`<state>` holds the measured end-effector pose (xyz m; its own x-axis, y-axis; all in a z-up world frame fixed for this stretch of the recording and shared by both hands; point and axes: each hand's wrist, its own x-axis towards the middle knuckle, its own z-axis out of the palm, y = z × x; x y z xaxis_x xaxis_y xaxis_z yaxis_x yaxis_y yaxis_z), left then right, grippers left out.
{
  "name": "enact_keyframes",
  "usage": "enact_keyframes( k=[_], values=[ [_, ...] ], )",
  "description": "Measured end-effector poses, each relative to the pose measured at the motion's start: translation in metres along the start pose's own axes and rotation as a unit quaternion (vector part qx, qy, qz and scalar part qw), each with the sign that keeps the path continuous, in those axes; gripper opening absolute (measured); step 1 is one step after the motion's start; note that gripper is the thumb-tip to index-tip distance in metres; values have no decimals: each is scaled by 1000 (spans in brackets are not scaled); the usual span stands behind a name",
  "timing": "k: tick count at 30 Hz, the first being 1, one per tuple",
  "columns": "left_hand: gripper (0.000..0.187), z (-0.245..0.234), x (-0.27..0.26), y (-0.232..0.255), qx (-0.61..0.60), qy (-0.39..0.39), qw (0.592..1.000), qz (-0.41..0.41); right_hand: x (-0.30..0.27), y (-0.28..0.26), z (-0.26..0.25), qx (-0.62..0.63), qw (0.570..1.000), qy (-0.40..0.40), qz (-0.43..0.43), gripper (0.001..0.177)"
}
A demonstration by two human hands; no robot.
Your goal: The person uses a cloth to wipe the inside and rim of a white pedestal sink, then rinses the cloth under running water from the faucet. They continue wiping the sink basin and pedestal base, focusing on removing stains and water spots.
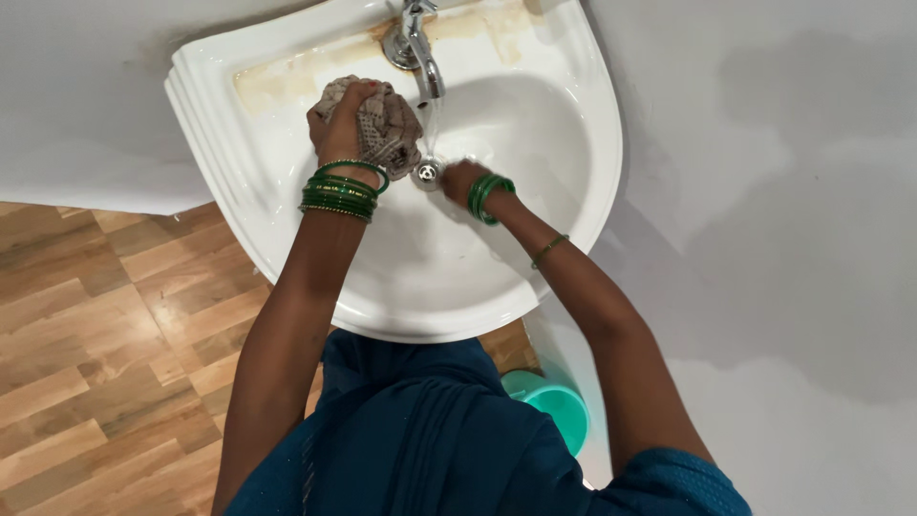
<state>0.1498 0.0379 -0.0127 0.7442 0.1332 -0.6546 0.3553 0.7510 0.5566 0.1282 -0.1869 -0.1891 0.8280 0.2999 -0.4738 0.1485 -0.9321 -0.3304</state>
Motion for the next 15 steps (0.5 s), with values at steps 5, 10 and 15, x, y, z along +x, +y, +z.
enact_keyframes(
  k=[5,10,15],
  values=[
    [76,-3,-14,-8,23,28,999,31,52,-3,-18,777,603,134,120,35],
    [71,-14,-25,-20,2,38,996,87,54,-15,-26,824,564,23,54,35],
    [72,-27,-15,-36,10,45,998,42,-13,12,-57,58,997,-39,39,36]
  ],
)
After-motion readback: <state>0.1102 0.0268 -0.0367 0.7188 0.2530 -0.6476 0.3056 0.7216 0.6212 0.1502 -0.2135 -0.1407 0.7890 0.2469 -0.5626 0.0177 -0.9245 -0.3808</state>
